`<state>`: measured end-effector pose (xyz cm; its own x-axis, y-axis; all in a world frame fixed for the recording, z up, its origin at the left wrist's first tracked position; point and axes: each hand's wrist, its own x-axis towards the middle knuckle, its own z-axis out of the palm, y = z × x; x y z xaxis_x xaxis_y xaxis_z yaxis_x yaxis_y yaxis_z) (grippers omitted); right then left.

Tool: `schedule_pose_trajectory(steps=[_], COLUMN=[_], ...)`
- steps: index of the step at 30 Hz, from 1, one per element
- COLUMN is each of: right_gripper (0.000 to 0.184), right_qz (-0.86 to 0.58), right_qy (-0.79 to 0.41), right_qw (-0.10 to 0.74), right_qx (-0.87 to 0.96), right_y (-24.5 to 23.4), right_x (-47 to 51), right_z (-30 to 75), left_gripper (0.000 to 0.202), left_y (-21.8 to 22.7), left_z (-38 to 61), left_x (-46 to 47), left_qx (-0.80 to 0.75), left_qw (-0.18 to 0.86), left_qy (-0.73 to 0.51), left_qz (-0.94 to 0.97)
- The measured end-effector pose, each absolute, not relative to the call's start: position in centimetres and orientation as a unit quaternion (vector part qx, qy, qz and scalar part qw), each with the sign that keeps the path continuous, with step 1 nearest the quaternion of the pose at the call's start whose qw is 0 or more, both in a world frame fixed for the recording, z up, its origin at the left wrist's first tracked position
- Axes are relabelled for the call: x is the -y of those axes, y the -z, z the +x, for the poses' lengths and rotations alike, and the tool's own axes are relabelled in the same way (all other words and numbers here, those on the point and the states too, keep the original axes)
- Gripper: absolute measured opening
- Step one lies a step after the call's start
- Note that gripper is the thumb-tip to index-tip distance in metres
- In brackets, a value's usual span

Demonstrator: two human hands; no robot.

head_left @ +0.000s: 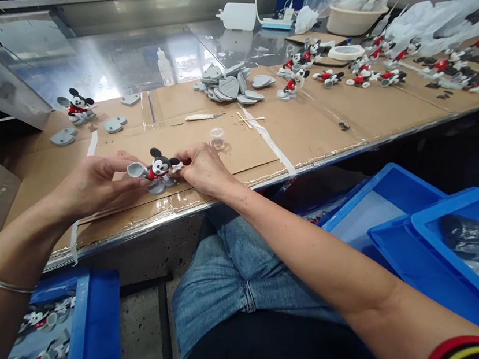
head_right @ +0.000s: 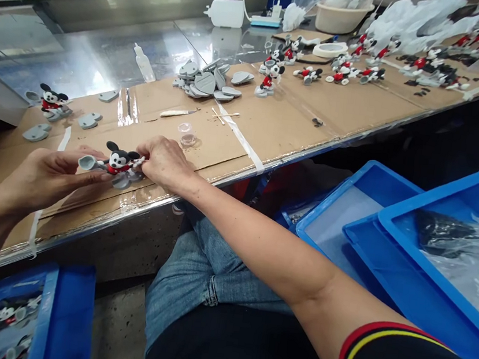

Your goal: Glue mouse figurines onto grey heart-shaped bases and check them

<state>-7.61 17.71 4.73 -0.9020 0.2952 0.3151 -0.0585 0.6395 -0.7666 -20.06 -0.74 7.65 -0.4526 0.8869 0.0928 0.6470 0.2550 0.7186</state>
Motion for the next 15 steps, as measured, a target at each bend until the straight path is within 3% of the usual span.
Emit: schedule_pose_trajectory(steps=[15], right_gripper=[0.011], right_qz=[-0.06], right_qy=[-0.413], right_qw=[0.215], right_qx=[0.883], right_y=[-5.0], right_x=[-17.7], right_z=[-7.4], left_gripper=[0.01], left_y=[-7.5], left_z=[-17.8], left_x=[0.4], left_qx=[-0.81], left_qw=[0.129], left_qy=[-0.41], left_qz=[0.399])
